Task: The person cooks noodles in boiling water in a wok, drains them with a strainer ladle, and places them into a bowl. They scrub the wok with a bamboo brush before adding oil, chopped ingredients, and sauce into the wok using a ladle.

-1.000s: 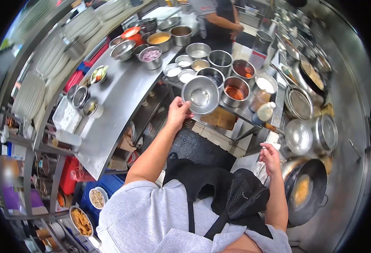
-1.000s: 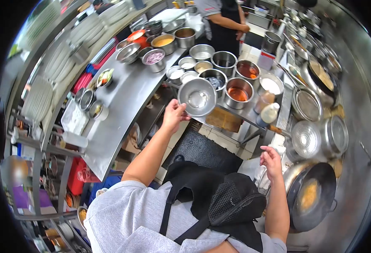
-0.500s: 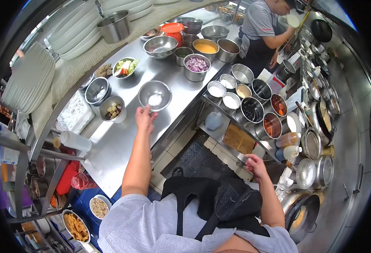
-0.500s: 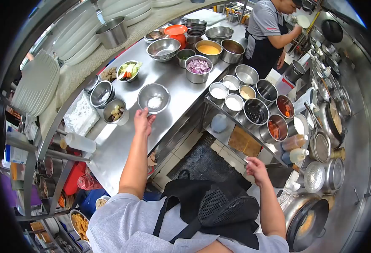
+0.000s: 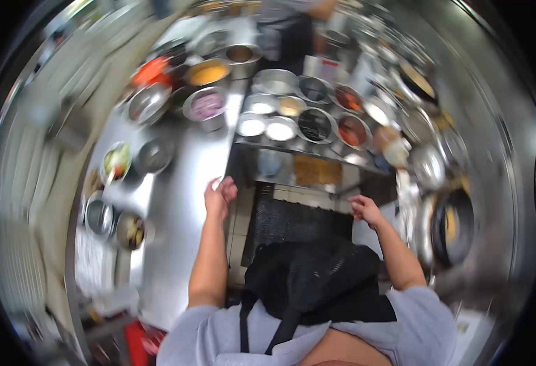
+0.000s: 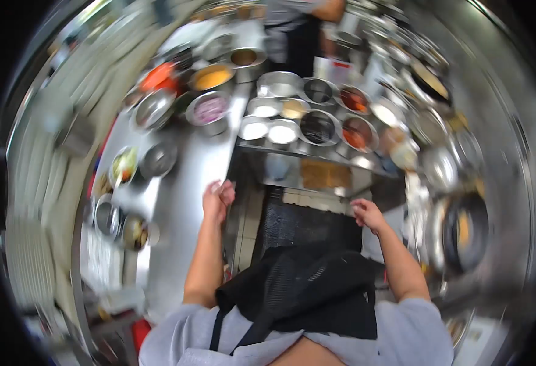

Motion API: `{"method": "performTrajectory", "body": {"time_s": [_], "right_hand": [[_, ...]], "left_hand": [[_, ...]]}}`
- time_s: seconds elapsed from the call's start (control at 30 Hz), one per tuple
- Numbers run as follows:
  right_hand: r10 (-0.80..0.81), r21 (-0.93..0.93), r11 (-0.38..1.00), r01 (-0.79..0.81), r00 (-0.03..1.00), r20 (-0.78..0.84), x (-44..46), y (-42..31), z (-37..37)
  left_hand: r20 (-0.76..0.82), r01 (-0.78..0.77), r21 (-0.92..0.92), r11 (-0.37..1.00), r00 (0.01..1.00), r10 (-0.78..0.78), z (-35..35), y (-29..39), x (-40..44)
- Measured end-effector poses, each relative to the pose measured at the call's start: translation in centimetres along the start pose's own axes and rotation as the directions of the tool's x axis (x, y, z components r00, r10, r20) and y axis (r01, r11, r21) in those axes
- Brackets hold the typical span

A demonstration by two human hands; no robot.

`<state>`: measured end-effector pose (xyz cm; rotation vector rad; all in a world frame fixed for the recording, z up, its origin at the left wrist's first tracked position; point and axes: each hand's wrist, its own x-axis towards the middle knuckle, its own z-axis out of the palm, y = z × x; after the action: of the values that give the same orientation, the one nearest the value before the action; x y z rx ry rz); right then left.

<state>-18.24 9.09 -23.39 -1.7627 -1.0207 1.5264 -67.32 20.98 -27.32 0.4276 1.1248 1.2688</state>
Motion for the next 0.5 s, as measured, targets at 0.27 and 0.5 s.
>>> {"method": "performTrajectory", "body": {"time_s": [0.27,0.5], "right_hand": [[0.554,0.324,0.831,-0.451,0.716,-0.425,-16.8,20.6,-4.1],[0.671,0.774,0.615,-0.151,0.615,-0.414,-19.8,29.3,-3.6]], "left_hand": [[0.441,0.231,0.656,0.719,0.656,-0.613,9.3,-11.3,-4.9],[0.389,0.104,0.865,0.49,0.476,-0.789,12.8,-12.9,-3.7]]}}
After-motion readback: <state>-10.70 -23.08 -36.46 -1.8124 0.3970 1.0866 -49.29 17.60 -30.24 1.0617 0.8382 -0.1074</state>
